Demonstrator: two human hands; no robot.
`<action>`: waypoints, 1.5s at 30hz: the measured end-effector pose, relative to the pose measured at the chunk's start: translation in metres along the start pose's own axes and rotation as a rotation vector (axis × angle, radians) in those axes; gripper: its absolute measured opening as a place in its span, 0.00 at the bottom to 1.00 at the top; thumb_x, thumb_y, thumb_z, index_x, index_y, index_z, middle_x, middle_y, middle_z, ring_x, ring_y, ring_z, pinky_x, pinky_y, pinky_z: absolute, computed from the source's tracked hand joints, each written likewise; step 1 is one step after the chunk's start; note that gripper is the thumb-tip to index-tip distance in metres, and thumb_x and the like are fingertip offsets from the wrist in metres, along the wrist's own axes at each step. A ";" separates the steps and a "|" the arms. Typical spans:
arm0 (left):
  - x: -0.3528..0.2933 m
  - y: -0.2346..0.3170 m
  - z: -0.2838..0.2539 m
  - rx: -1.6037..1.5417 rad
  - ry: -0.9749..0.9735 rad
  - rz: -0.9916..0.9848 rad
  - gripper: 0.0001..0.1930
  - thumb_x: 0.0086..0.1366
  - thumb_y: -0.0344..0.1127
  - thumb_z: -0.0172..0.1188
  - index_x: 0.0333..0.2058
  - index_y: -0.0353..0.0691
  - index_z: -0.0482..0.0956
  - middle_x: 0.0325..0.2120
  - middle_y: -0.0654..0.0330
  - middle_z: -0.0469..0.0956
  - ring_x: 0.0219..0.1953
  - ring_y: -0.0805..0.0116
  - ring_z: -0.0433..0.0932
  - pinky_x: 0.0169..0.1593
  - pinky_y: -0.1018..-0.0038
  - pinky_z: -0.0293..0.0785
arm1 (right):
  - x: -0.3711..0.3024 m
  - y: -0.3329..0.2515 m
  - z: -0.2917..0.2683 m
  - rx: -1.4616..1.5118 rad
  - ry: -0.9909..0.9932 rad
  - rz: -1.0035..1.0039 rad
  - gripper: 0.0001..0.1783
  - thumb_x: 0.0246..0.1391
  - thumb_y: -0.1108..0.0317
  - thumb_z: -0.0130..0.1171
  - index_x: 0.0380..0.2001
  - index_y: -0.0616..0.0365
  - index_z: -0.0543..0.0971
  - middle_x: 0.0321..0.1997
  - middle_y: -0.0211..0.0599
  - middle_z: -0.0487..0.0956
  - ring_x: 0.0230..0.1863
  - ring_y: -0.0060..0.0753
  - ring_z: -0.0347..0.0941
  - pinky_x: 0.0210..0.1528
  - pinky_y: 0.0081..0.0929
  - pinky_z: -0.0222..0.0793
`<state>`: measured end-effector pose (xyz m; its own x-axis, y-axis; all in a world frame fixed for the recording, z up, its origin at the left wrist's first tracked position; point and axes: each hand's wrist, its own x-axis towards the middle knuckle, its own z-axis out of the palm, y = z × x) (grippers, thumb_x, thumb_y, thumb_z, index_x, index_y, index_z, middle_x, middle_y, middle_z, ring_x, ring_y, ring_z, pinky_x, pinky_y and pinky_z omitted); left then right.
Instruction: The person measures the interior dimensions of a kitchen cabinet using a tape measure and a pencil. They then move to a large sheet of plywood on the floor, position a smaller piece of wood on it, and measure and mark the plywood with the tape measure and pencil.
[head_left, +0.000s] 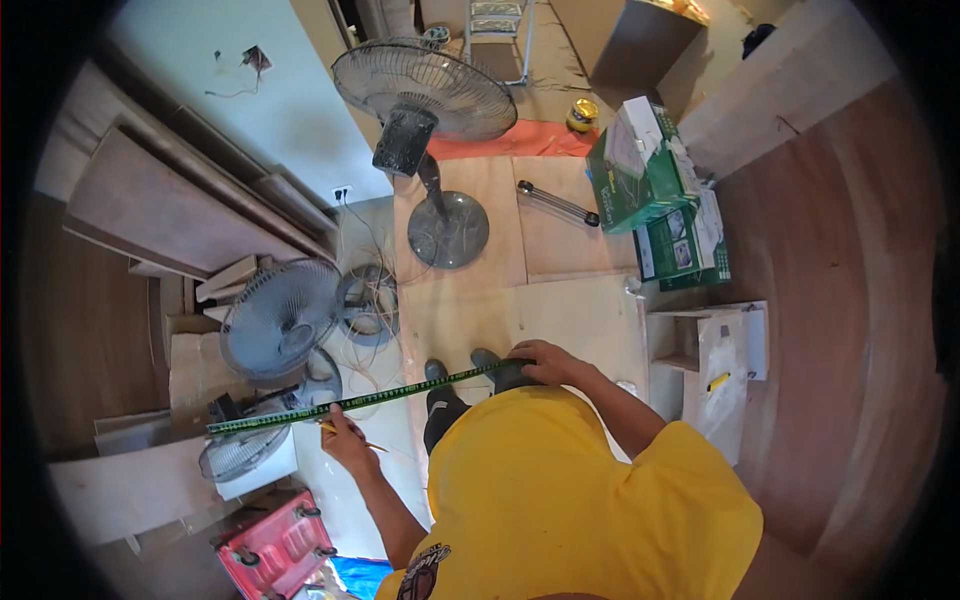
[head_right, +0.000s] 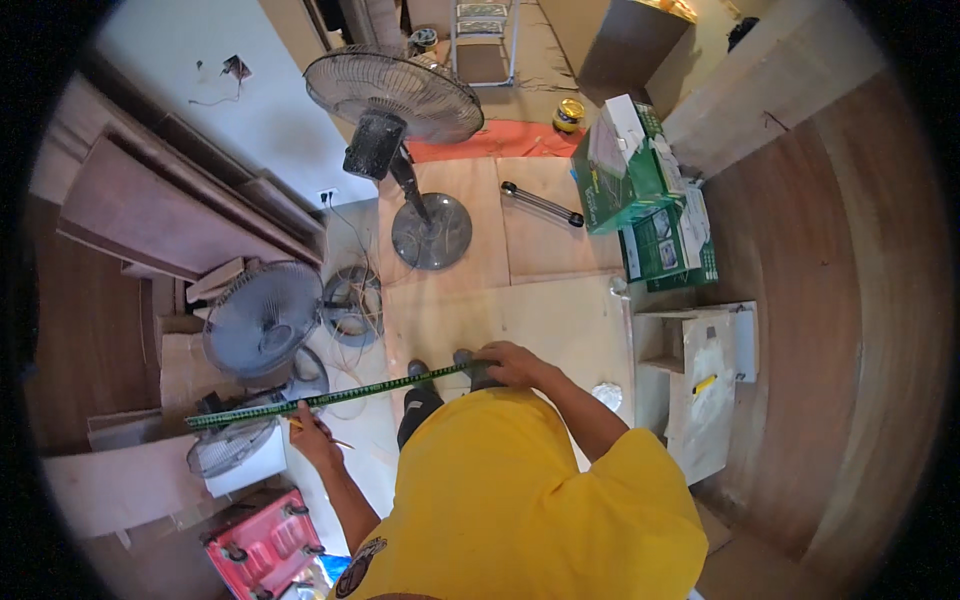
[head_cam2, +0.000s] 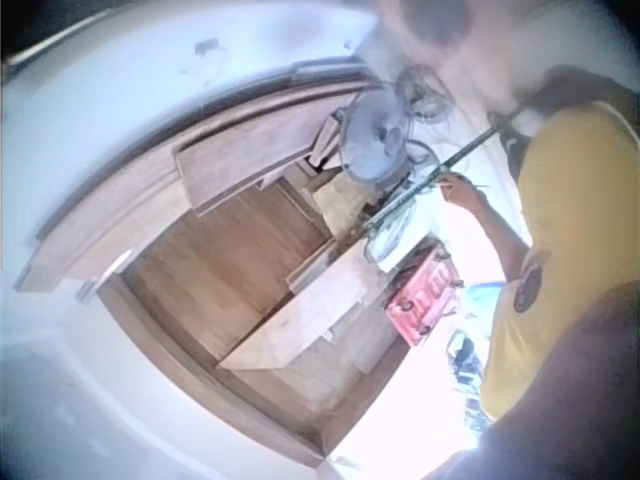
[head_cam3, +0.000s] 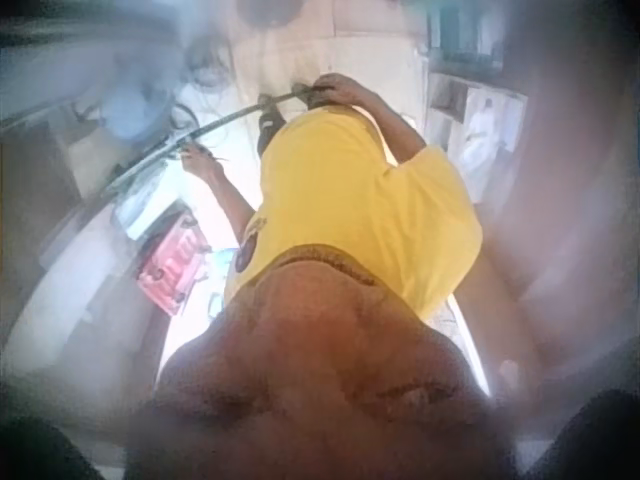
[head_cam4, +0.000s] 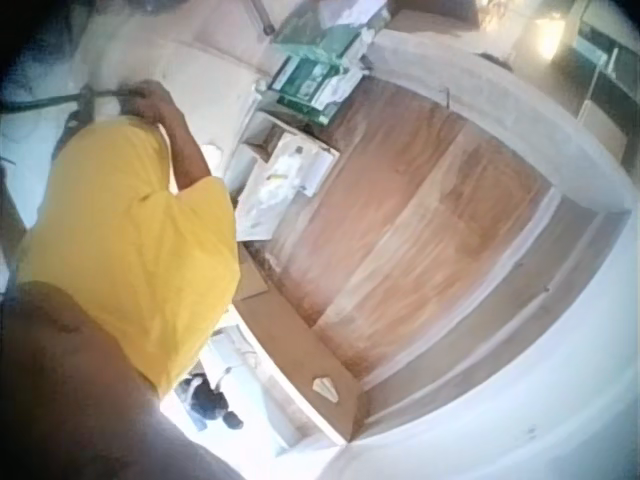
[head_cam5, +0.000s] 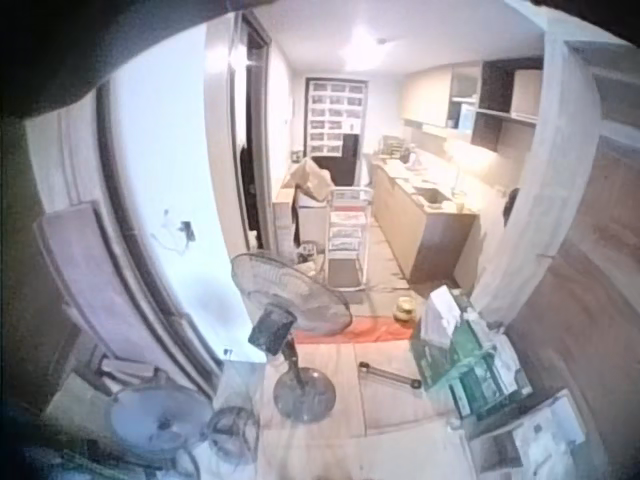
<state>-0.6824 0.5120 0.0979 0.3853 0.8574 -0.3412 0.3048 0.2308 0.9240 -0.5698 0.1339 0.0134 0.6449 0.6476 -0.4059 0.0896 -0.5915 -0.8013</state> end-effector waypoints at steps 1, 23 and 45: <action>0.001 -0.001 0.006 -0.013 -0.038 -0.018 0.18 0.66 0.40 0.61 0.20 0.47 0.65 0.12 0.72 0.62 0.10 0.84 0.57 0.13 0.83 0.49 | -0.002 -0.002 0.006 0.028 0.014 0.032 0.27 0.49 0.67 0.54 0.55 0.58 0.75 0.61 0.49 0.71 0.63 0.50 0.64 0.67 0.37 0.57; 0.043 -0.012 0.067 0.497 -1.101 0.102 0.16 0.65 0.38 0.63 0.21 0.42 0.70 0.13 0.69 0.67 0.12 0.83 0.61 0.16 0.81 0.55 | -0.093 -0.079 0.280 0.681 0.786 0.569 0.24 0.49 0.67 0.56 0.52 0.54 0.76 0.57 0.45 0.73 0.58 0.43 0.70 0.61 0.35 0.65; 0.049 -0.247 -0.105 1.584 -2.083 0.423 0.21 0.73 0.49 0.46 0.36 0.35 0.78 0.18 0.60 0.75 0.14 0.74 0.71 0.18 0.77 0.65 | -0.122 -0.179 0.832 1.202 1.117 1.499 0.17 0.48 0.65 0.49 0.41 0.56 0.80 0.35 0.53 0.80 0.41 0.57 0.77 0.45 0.46 0.72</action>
<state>-0.8303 0.5452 -0.1291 0.1516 -0.6195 -0.7702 -0.2442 -0.7786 0.5781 -1.2961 0.5601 -0.1597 -0.1426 -0.5744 -0.8061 -0.8216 0.5228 -0.2272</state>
